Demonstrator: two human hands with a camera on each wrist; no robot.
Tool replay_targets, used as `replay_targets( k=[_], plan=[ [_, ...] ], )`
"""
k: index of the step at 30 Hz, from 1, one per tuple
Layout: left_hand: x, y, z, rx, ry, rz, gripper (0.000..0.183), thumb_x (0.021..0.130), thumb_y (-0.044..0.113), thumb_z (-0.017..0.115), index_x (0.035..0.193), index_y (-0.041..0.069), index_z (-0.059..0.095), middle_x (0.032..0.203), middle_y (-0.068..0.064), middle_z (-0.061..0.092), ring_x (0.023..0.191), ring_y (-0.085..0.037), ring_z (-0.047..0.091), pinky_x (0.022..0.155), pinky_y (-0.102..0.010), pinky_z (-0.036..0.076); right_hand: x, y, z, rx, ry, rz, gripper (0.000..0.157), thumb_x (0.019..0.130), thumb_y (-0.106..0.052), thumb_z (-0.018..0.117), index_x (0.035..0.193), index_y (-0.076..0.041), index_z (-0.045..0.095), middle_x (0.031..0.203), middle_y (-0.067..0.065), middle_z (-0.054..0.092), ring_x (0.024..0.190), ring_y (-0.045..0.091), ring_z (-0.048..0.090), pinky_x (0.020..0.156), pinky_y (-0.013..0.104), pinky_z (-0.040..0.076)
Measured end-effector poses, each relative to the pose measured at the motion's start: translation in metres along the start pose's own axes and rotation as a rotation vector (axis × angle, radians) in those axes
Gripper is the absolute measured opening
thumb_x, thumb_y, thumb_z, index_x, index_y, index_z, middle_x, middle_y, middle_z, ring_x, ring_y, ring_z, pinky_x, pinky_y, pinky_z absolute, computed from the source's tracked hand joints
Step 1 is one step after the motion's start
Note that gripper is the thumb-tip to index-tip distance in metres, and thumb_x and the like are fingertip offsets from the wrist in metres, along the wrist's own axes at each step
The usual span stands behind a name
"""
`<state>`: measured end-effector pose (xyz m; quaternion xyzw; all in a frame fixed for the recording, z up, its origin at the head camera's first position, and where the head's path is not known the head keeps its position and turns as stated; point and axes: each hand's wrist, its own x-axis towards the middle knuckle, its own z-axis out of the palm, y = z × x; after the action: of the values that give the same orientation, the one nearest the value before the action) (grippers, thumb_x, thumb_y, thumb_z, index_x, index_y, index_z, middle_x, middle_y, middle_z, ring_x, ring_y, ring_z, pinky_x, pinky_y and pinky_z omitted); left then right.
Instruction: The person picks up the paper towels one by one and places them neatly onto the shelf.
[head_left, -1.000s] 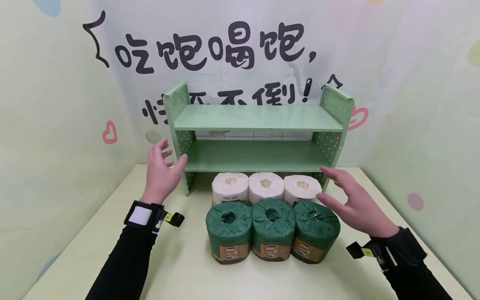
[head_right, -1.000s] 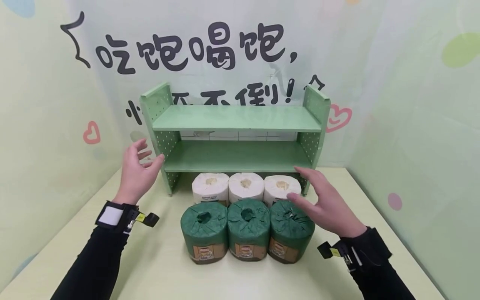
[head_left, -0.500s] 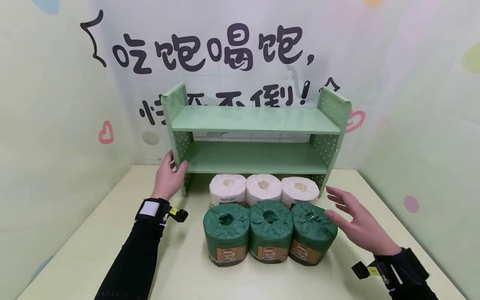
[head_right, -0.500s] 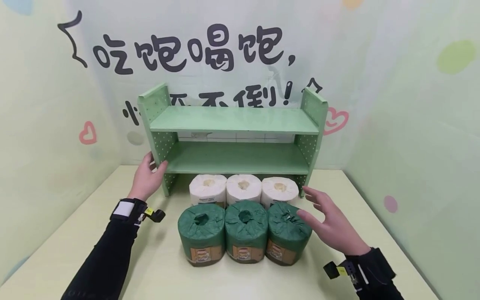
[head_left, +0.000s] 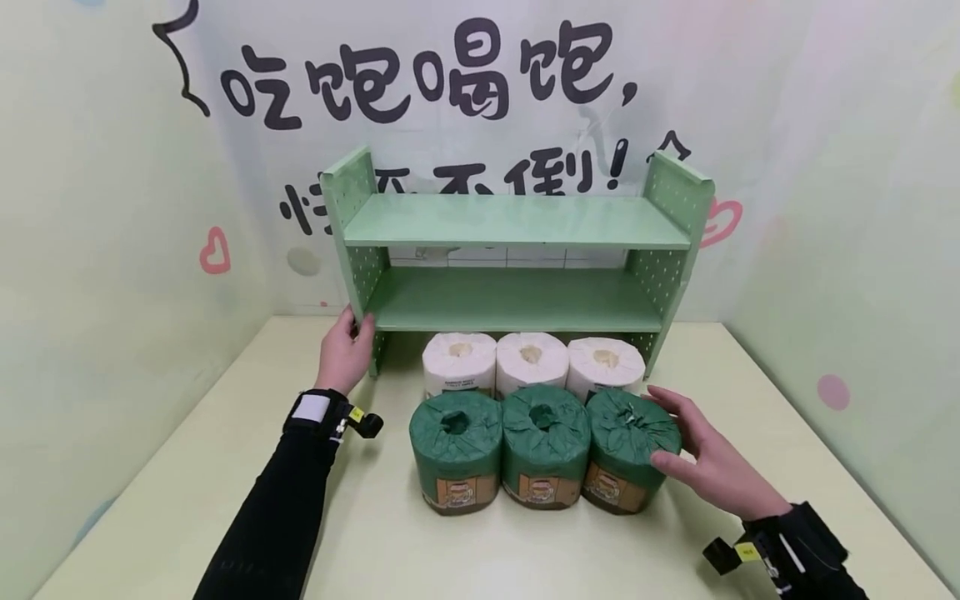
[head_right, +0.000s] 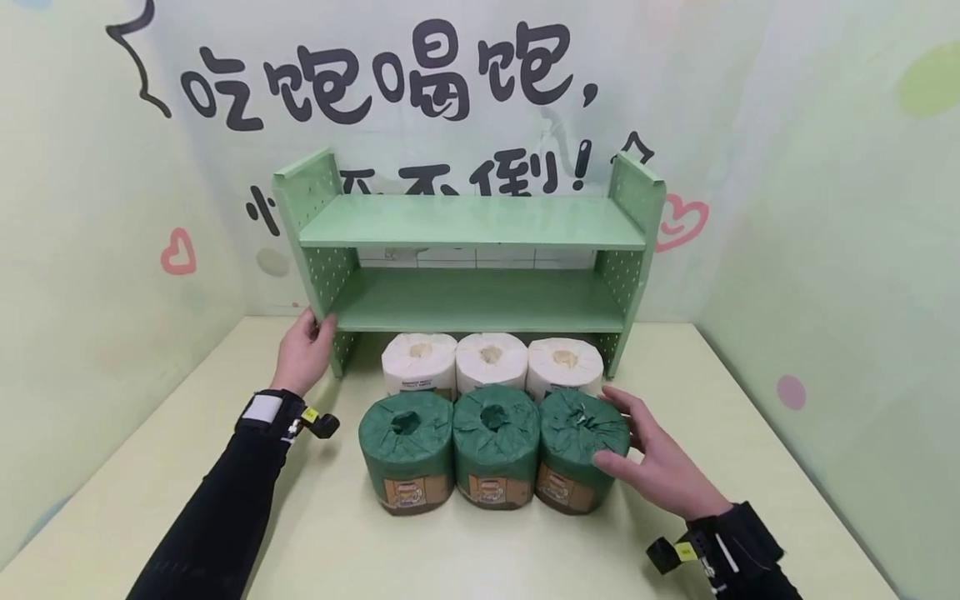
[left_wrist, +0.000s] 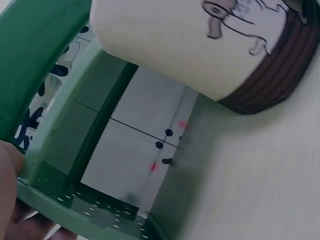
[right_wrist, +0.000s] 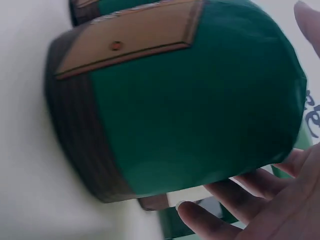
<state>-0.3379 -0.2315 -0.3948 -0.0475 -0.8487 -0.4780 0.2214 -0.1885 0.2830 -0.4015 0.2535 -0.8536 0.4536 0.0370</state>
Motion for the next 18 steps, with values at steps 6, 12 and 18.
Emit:
replay_targets(
  k=[6,12,18],
  plan=[
    [0.007,-0.001,0.001,-0.014,0.029,0.009,0.039,0.107,0.037,0.044,0.139,0.016,0.052,0.106,-0.016,0.063,0.084,-0.023,0.055,0.065,-0.037,0.048,0.002,0.006,0.006,0.023,0.001,0.046,0.107,0.08,-0.012,0.083,0.158,-0.023,0.01,0.152,0.014,0.024,0.133,0.03,0.028,0.102,0.059,0.033],
    [0.008,0.0,0.0,-0.024,0.016,0.01,0.04,0.107,0.038,0.044,0.14,0.017,0.052,0.106,-0.013,0.063,0.083,-0.021,0.055,0.063,-0.036,0.047,0.003,0.013,0.011,0.057,0.012,0.06,0.12,0.071,-0.012,0.09,0.156,-0.018,0.007,0.146,0.017,0.029,0.13,0.035,0.03,0.097,0.073,0.027],
    [0.002,-0.001,0.002,-0.011,0.012,0.011,0.041,0.108,0.036,0.043,0.143,0.016,0.05,0.098,-0.013,0.062,0.078,-0.022,0.053,0.06,-0.035,0.045,0.001,0.021,0.016,0.113,-0.054,0.05,0.118,0.068,-0.009,0.092,0.152,-0.009,0.009,0.145,0.015,0.033,0.129,0.033,0.034,0.099,0.07,0.026]
  ],
)
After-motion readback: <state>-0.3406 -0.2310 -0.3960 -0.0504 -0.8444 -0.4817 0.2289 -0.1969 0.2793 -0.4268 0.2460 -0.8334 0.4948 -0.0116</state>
